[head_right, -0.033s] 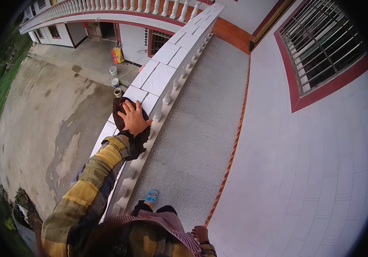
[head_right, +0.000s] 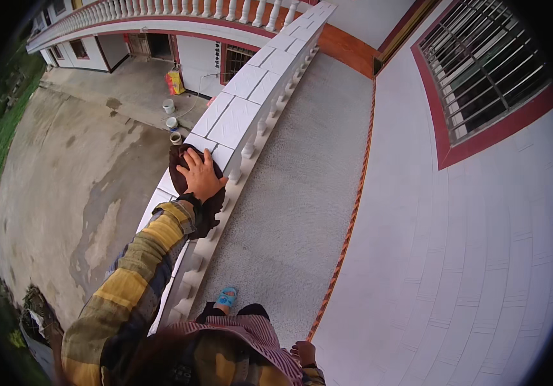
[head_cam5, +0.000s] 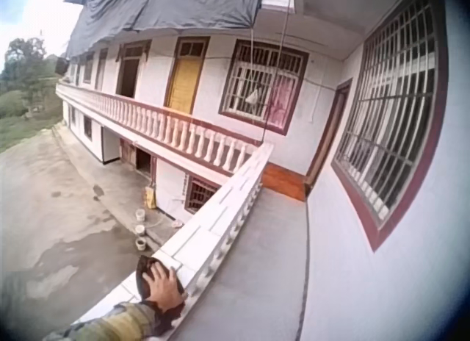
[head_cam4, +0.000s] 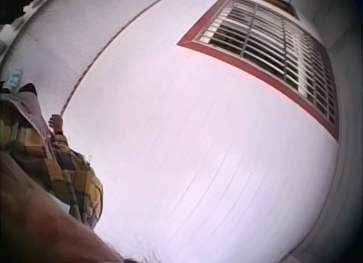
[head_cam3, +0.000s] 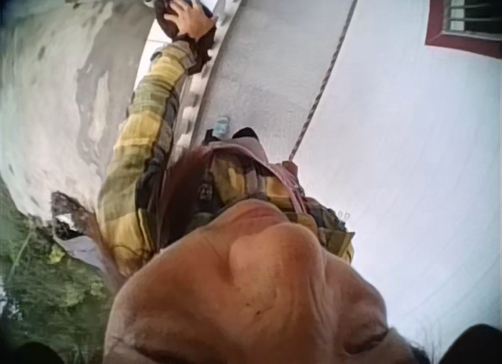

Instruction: The person dips a cloth into a bucket of water, wrings it out, and wipes a white tiled railing on an outdoor balcony. They continue wiping along the railing with both hands, moving back and forth along the length of the surface.

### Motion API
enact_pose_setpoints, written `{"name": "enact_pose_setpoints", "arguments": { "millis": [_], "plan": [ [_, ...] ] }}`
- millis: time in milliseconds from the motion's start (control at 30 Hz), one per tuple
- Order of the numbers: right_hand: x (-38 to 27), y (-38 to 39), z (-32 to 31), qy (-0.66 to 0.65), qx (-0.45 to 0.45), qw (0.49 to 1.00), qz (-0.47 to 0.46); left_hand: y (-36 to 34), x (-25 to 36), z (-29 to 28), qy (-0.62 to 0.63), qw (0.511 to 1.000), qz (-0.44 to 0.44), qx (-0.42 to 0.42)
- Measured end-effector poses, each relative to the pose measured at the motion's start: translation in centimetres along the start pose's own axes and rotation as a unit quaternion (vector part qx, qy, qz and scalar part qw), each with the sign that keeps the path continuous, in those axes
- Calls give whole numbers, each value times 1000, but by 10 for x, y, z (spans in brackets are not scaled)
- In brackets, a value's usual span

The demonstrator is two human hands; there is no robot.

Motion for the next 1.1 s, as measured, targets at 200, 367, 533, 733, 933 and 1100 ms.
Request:
{"name": "enact_pose_setpoints", "arguments": {
  "millis": [200,367,533,733,933,1100],
  "plan": [
    [-93,-105,6,616,24,701,-358,-149,81,35,11,999,13,42],
    [-328,-158,87,477,1,773,-417,-267,144,60,12,999,7,37],
    [-569,-158,110,88,56,990,-95,-359,189,85,7,1000,3,-7],
    [-777,-185,137,117,75,974,-176,-476,245,111,4,1000,9,-18],
    [-831,-286,140,105,36,988,-104,-619,320,150,24,999,24,-18],
    [-899,-346,136,372,-11,902,-218,-750,384,172,45,998,33,-41]
  ]
}}
Point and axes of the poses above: each hand's wrist, its own y-axis away from the middle knuckle, its own z-axis out of the palm, x = y × z, the point moved 9 cm from there along -y, towards the middle knuckle, and after that the axes turned 14 degrees about x, right-handed, at the moved point
